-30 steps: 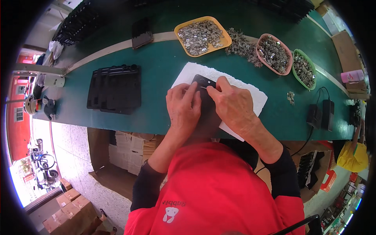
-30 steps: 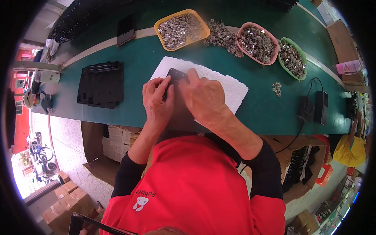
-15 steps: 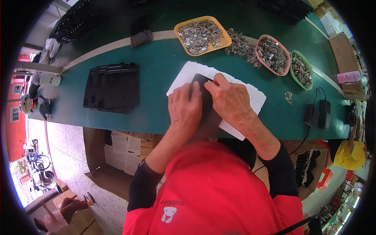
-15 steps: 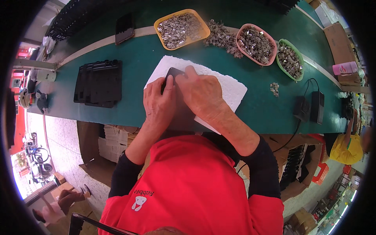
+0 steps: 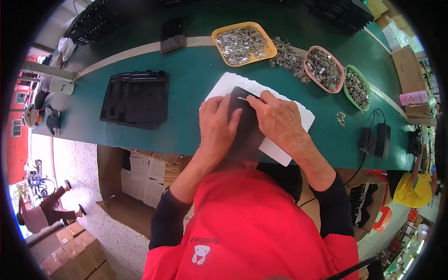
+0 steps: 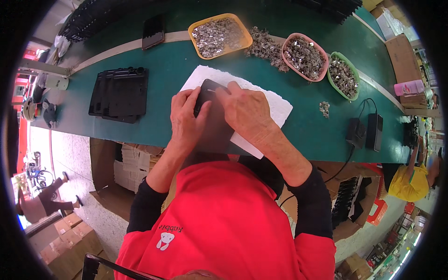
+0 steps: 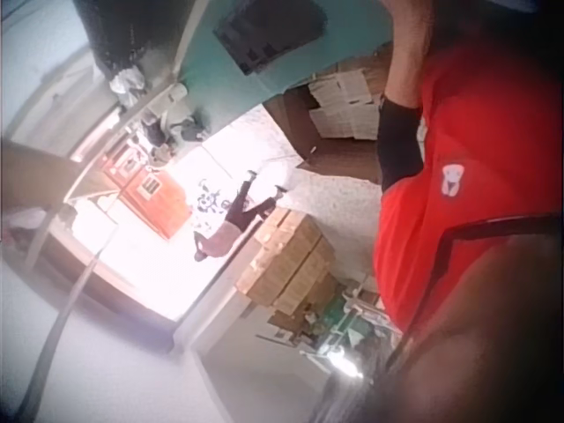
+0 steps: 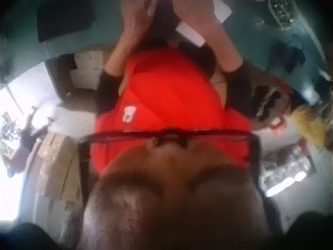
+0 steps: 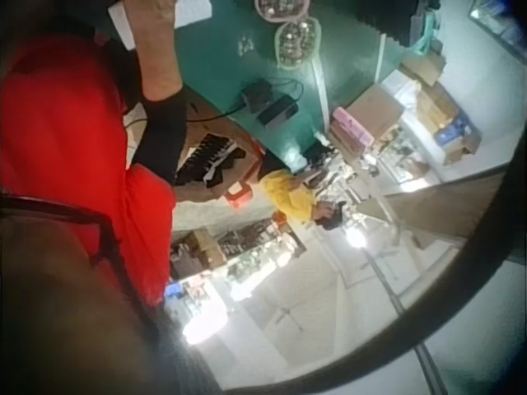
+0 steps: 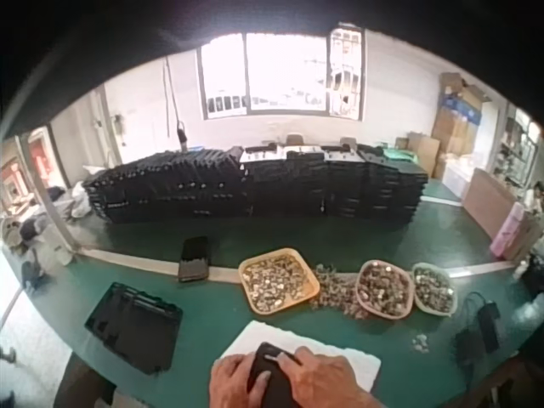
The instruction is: The person uses a small screwdriver to fasten screws into a black rectangular electronic device. They repeatedly pick up screws from a tray, insert them into the device, and tighten them. The person places the assembled device into a cardboard box and repeats the process with another unit.
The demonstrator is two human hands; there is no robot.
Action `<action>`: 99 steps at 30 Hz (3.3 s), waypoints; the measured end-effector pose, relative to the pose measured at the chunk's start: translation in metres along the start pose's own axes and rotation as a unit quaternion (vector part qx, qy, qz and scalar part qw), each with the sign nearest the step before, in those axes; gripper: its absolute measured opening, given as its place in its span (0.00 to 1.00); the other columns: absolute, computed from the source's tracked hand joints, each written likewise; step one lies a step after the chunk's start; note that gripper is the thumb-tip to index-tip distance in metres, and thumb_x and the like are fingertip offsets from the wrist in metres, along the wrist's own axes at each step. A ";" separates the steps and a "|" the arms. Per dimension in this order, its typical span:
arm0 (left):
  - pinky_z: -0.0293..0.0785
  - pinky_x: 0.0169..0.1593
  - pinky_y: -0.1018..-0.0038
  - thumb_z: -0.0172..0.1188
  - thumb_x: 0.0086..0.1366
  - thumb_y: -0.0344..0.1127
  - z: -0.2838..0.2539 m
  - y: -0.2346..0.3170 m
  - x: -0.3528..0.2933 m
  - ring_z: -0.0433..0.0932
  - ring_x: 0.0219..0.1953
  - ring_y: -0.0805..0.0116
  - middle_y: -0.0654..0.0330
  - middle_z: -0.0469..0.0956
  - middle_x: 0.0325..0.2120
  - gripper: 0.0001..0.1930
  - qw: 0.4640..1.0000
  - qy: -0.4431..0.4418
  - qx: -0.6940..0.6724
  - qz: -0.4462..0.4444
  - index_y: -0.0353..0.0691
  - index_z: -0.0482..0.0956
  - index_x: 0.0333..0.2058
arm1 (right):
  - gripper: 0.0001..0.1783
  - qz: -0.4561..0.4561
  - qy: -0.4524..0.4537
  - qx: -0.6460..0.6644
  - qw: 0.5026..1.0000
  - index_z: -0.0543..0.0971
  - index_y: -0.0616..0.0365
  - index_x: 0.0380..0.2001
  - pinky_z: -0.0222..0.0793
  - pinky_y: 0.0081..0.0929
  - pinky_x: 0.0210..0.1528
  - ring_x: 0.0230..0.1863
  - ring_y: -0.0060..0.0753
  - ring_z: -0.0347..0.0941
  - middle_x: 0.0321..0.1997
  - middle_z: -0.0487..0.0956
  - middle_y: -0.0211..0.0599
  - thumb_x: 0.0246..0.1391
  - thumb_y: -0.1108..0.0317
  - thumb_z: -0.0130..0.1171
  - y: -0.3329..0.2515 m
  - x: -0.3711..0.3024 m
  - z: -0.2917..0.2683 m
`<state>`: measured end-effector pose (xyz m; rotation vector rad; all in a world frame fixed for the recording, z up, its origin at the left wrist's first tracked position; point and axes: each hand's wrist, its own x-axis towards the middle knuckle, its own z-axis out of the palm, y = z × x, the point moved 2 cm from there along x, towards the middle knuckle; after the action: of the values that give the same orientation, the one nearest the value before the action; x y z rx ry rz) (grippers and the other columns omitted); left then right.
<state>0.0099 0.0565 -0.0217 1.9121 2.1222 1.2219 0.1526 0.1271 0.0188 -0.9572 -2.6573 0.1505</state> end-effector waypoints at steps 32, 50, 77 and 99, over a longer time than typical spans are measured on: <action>0.62 0.41 0.56 0.58 0.55 0.37 0.011 -0.008 0.011 0.71 0.39 0.51 0.53 0.74 0.32 0.12 0.993 -0.014 -0.051 -0.103 0.40 0.79 0.37 | 0.03 -0.120 -0.182 -0.139 0.966 0.78 0.58 0.25 0.73 0.33 0.28 0.28 0.36 0.79 0.33 0.78 0.38 0.44 0.74 0.56 -0.046 0.048 -0.020; 0.70 0.40 0.50 0.53 0.52 0.29 0.003 0.021 0.028 0.75 0.37 0.38 0.39 0.75 0.30 0.09 0.967 0.036 -0.154 -0.197 0.29 0.69 0.31 | 0.12 0.219 0.024 0.449 0.866 0.80 0.63 0.41 0.47 0.15 0.10 0.11 0.10 0.58 0.22 0.70 0.25 0.63 0.66 0.54 0.080 -0.030 0.029; 0.75 0.42 0.64 0.62 0.51 0.30 0.005 0.029 -0.048 0.78 0.41 0.52 0.52 0.76 0.41 0.13 0.983 0.034 -0.033 0.180 0.36 0.76 0.38 | 0.06 0.178 -0.005 0.396 0.901 0.76 0.62 0.33 0.62 0.20 0.23 0.21 0.17 0.67 0.22 0.74 0.30 0.57 0.71 0.53 0.050 -0.036 0.000; 0.74 0.44 0.67 0.67 0.47 0.27 0.014 0.025 -0.035 0.75 0.42 0.58 0.61 0.77 0.38 0.14 0.993 0.023 -0.088 0.070 0.41 0.80 0.35 | 0.09 0.063 -0.192 0.153 0.967 0.77 0.62 0.29 0.68 0.44 0.33 0.31 0.57 0.74 0.26 0.78 0.50 0.56 0.69 0.51 0.015 -0.040 -0.018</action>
<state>0.0465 0.0320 -0.0333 2.0015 1.8545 1.4384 0.1972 0.1130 0.0226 -1.0773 -2.7871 0.8289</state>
